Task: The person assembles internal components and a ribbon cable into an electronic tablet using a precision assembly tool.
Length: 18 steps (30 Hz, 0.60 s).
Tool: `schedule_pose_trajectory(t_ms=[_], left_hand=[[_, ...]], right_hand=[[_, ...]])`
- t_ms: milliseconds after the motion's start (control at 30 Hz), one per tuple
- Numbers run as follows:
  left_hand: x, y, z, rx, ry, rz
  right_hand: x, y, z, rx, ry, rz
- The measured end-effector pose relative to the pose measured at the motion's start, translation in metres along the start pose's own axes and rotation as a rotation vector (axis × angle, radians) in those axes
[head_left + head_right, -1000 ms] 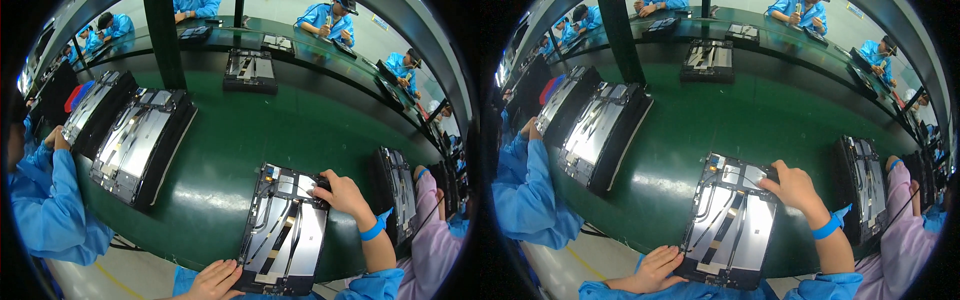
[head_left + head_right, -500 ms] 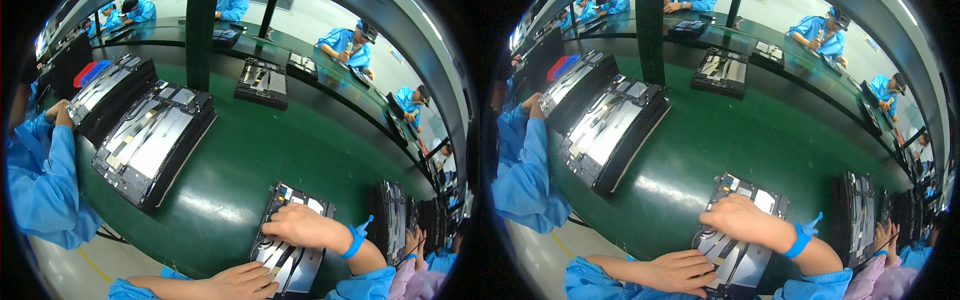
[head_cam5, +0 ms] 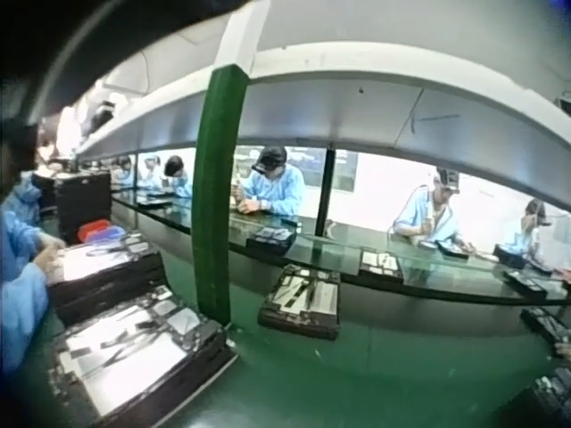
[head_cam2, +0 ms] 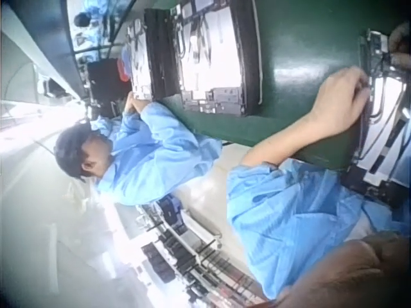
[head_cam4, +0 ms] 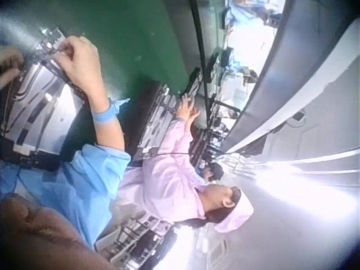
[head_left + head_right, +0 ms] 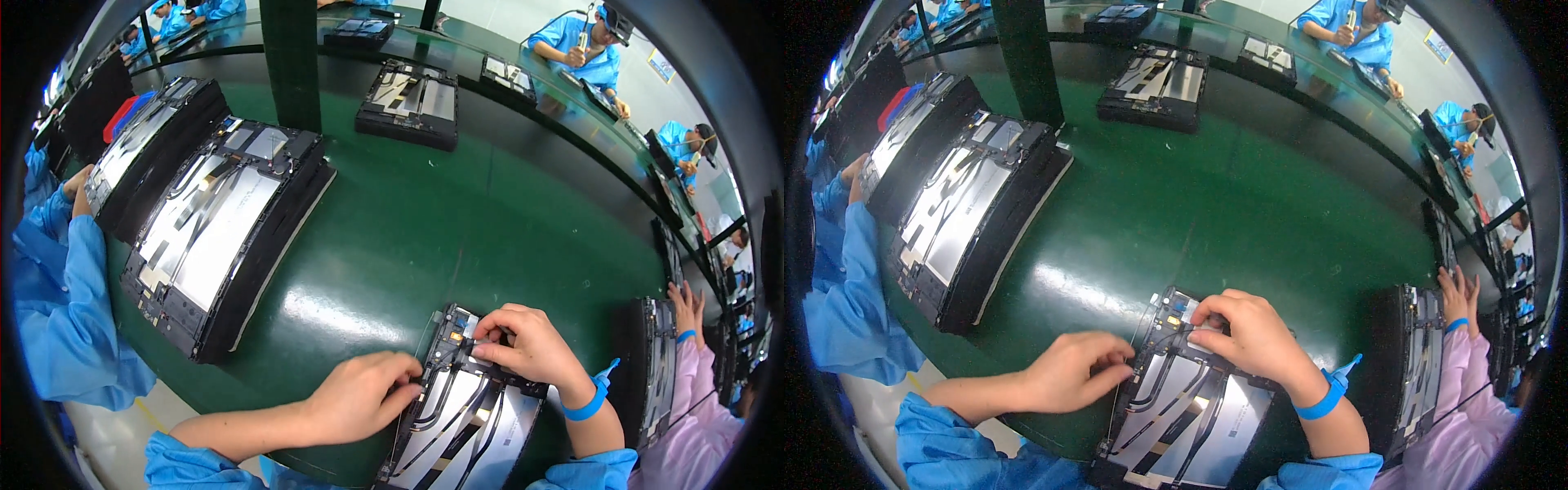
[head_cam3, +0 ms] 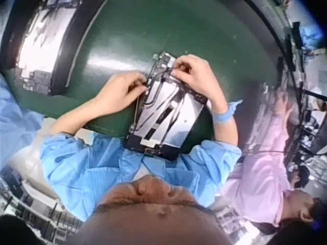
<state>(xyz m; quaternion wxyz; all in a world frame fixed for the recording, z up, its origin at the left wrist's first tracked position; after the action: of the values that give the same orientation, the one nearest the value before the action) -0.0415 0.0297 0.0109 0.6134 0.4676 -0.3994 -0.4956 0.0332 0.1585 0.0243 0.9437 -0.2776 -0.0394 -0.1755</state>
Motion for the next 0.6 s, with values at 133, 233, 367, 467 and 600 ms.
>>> schedule_pose_trajectory(t_ms=[133, 233, 367, 467, 600], left_hand=[[-0.012, -0.034, -0.008, 0.377, -0.09, 0.527], [-0.014, -0.036, -0.009, 0.457, -0.105, 0.635], [-0.014, -0.036, -0.01, 0.46, -0.089, 0.679], [-0.016, -0.037, -0.011, 0.445, -0.094, 0.689], [-0.019, -0.038, -0.011, 0.456, -0.109, 0.686]], right_hand=[[-0.004, -0.005, -0.005, 0.068, -0.02, 0.056], [-0.006, -0.006, -0.004, 0.068, 0.015, 0.099], [-0.004, -0.003, -0.006, 0.082, 0.038, 0.064], [-0.001, -0.002, -0.006, 0.123, 0.078, 0.04], [0.002, -0.002, -0.007, 0.16, 0.088, 0.02]])
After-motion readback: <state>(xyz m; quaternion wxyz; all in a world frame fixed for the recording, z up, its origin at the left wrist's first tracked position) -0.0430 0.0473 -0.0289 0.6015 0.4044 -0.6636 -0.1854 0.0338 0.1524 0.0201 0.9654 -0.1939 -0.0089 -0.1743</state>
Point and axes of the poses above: each hand's wrist, its own x-axis away from the middle knuckle, its own z-axis out of the back of the hand, y = z × x, the point moved 7 cm from there along -x, towards the middle knuckle, and after that the axes turned 12 degrees about x, right-handed, at the moved point
